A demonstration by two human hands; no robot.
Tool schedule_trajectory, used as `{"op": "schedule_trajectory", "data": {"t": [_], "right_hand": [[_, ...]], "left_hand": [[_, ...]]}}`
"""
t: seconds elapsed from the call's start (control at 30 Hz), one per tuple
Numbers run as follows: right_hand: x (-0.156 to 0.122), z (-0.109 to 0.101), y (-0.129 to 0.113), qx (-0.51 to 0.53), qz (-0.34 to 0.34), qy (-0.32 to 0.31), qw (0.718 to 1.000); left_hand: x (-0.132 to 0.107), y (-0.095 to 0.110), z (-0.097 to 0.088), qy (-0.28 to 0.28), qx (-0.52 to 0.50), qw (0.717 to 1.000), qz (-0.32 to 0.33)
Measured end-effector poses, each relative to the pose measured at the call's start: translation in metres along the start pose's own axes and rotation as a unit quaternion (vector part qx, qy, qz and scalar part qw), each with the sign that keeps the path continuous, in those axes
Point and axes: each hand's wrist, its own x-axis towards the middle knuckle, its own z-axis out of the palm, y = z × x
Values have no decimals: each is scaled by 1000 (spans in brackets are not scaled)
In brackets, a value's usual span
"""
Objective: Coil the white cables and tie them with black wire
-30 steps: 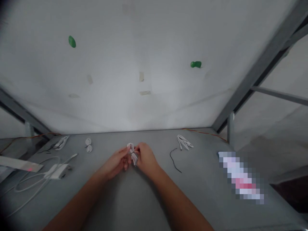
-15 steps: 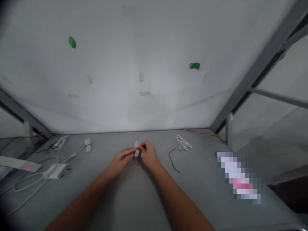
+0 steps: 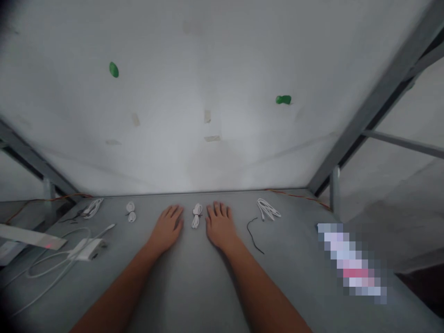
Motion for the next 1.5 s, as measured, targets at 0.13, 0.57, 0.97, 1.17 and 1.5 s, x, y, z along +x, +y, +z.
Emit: {"op": "schedule_trajectory", "data": {"t": [0.13,0.57,0.97,1.17,1.5], "right_hand": [[0,-1,-5,-15,4,-6,1000],[1,-2,-4,-25,9,-22,999],[2,-8,-7,-25,18,-44,999],[2,-7,-6,-19,21,-46,999],[5,-15,3,-14,78,5,997]], "left_hand": [[-2,-2,7,-23,56,998,-21],[-2,2,6,-32,89,995,-22],[-1,4,3,-53,105,993,-28],[-1,4,1,-50,100,993,-25],[-11,26,-3,-55,28,996,68]]}}
